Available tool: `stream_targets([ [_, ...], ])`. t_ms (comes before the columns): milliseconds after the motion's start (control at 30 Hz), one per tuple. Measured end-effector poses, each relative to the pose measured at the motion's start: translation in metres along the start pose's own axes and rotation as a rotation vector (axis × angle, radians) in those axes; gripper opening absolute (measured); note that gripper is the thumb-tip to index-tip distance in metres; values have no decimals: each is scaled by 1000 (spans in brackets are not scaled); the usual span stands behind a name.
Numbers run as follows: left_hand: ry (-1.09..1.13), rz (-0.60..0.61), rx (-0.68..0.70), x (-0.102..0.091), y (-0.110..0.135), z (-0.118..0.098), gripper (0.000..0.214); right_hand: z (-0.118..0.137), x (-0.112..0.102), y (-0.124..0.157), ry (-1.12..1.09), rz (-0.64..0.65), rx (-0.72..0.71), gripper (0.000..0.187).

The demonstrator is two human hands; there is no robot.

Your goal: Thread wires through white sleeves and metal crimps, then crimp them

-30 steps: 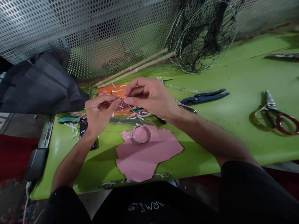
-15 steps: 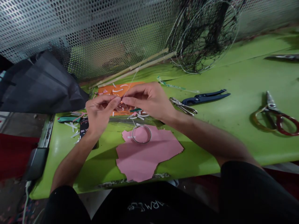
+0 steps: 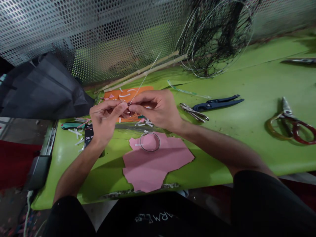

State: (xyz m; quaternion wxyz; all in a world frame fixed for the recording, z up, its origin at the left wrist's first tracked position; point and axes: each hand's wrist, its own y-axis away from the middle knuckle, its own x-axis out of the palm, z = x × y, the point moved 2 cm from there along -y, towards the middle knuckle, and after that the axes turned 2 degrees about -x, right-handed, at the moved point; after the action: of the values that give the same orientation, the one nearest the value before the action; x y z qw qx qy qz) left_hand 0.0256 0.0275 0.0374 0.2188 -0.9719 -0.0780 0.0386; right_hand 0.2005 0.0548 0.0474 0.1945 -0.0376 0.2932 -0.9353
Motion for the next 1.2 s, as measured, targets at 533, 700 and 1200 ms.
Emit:
stream_targets([
  [533,-79,15,-6,-4,-8,-2,32,2,-4,2,42,-54,4,19],
  [700,-41,60,-18,-1,-7,3,26,-1,-1,0,-21,44,66,23],
  [1200,107,94,-112,1,-7,5,22,3,-6,-1,153,86,-46,18],
])
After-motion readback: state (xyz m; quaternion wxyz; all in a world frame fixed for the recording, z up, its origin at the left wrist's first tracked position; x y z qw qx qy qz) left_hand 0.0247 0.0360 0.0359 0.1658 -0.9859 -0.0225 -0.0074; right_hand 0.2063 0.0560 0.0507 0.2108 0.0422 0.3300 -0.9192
